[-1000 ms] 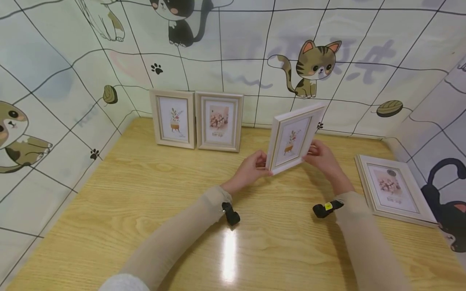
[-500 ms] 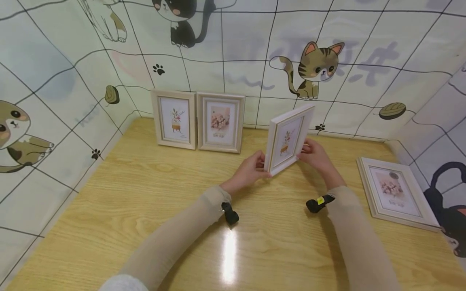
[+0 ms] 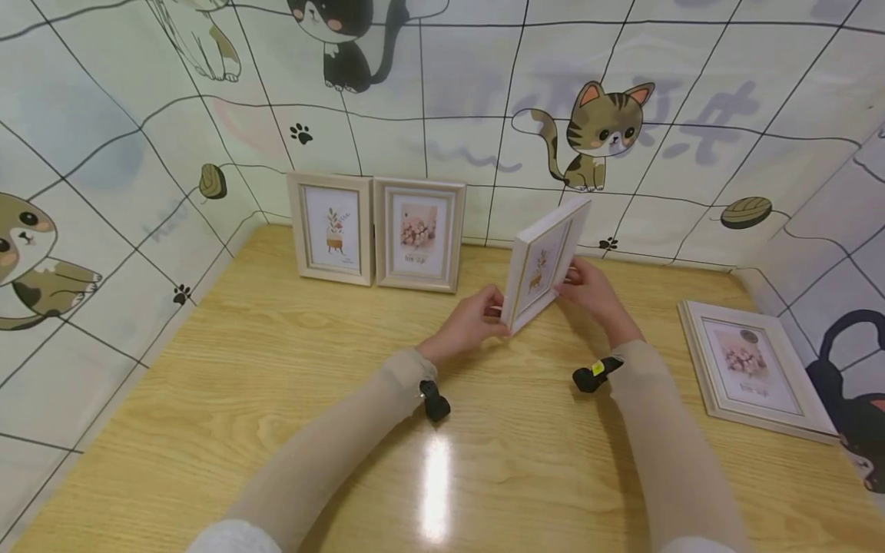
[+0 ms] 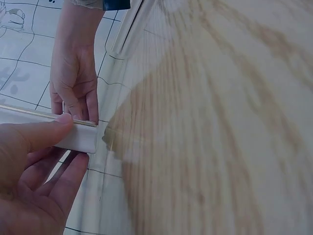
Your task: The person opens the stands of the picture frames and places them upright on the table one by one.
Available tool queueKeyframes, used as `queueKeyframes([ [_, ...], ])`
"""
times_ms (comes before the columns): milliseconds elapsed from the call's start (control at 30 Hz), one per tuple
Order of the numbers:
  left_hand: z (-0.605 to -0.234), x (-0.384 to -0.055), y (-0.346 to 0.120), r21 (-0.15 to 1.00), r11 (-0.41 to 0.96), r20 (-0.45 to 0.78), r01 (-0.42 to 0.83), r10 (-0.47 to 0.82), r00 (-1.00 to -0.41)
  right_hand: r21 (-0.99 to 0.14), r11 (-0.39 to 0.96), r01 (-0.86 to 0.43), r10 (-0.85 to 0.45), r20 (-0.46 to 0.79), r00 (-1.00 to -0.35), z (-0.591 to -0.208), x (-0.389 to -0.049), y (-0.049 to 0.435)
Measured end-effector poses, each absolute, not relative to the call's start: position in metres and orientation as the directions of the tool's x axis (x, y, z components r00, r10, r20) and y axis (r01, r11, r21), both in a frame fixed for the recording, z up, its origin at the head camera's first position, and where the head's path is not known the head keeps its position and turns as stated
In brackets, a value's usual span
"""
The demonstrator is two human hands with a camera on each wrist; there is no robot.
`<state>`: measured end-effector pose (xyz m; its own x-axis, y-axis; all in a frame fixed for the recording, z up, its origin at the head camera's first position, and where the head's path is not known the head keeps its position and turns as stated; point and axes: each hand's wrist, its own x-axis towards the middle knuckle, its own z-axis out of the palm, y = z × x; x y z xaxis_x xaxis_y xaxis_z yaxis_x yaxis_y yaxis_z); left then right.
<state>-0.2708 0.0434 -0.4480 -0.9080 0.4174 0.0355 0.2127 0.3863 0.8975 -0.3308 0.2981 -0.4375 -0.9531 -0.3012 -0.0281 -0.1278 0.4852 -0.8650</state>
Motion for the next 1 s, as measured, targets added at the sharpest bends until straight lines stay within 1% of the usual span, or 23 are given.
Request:
queueKeyframes([
  [133,-0.447,-0.271,0.043,0.9,0.384,0.024,0.207,0.43,-0.902,-0.847,0.517,-0.12,-0.297,-0.047,-0.954,-0.439,-0.336,0.297],
  [400,-0.446,-0.276,0.039,0.899,0.376,0.036,0.225,0.449,-0.893,-0.835,0.533,-0.135,-0.289,-0.029,-0.957,-0.438,-0.339,0.295],
  [700,-0.449,-0.279,0.037,0.912,0.34,0.048,0.228,0.465,-0.884,-0.859,0.49,-0.146,-0.299,-0.009,-0.954,-0.439,-0.342,0.297],
  [800,-0.449,-0.28,0.037,0.907,0.351,0.049,0.232,0.459,-0.887,-0.867,0.477,-0.146,-0.305,-0.008,-0.952,-0.44,-0.343,0.297],
  [1000,-0.448,-0.283,0.037,0.882,0.393,0.057,0.262,0.463,-0.884,-0.843,0.522,-0.132,-0.3,-0.036,-0.953,-0.438,-0.345,0.293],
])
